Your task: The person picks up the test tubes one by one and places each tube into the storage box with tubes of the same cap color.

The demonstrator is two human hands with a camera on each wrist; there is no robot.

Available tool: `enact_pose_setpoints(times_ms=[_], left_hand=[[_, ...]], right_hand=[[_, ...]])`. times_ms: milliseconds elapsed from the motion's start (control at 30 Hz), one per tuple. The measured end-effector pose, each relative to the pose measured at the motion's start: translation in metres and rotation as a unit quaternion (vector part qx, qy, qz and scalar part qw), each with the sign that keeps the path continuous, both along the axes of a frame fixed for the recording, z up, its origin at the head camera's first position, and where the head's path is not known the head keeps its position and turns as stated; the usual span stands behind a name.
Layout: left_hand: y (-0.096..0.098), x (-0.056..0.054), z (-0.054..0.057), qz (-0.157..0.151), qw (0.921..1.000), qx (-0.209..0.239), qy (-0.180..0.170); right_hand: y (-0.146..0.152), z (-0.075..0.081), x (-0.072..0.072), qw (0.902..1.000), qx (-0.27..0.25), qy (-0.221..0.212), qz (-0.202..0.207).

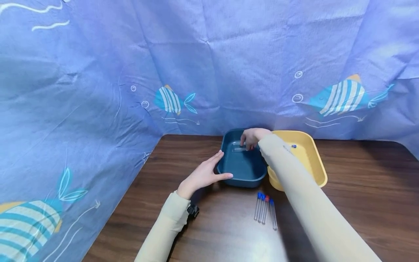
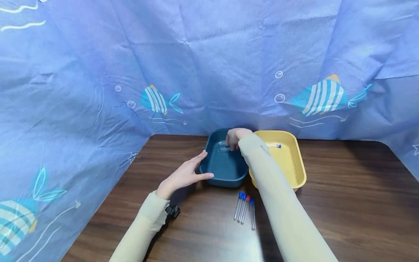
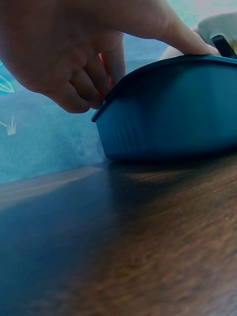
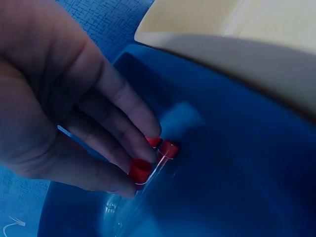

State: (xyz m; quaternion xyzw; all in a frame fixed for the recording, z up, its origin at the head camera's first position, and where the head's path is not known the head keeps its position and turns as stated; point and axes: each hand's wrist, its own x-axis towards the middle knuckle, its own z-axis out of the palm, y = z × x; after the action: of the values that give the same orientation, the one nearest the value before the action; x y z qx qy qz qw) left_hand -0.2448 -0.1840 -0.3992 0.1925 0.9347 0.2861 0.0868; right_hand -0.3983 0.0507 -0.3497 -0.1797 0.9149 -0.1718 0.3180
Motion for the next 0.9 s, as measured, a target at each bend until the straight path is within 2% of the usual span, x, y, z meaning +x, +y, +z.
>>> enact_pose_setpoints(times_ms=[133,233,367,467,533,733,900], left_hand=[[-0.001,-0.005,0.002,0.002,0.9999,0.002,0.012],[-0.001,-0.007,0.001,0.002,0.9999,-0.001,0.014],[-0.001,-0.003,-0.004,-0.002,0.9999,0.001,0.013],[0.0,0.001,-0.006,-0.003,0.9999,0.007,0.011],[0.0,0.003,-0.007,-0.002,0.9999,0.011,0.008],[0.001,0.007,-0.01,0.001,0.9999,0.012,-0.002],[-0.001,0.003,-0.005,-0.001,0.9999,0.01,0.007]], right_hand=[[-0.006,0.005,-0.003,0.9997,0.01,0.022,-0.007],[-0.013,0.007,-0.003,0.9996,0.014,0.021,-0.007],[-0.019,0.003,0.002,0.9998,0.015,-0.007,-0.008],[-0.019,-0.001,0.004,0.9996,0.022,-0.011,-0.013],[-0.02,-0.004,0.006,0.9992,0.027,-0.006,-0.029],[-0.027,-0.012,0.011,0.998,0.046,0.015,-0.039],[-0.03,-0.005,0.013,0.996,0.038,0.029,-0.075]])
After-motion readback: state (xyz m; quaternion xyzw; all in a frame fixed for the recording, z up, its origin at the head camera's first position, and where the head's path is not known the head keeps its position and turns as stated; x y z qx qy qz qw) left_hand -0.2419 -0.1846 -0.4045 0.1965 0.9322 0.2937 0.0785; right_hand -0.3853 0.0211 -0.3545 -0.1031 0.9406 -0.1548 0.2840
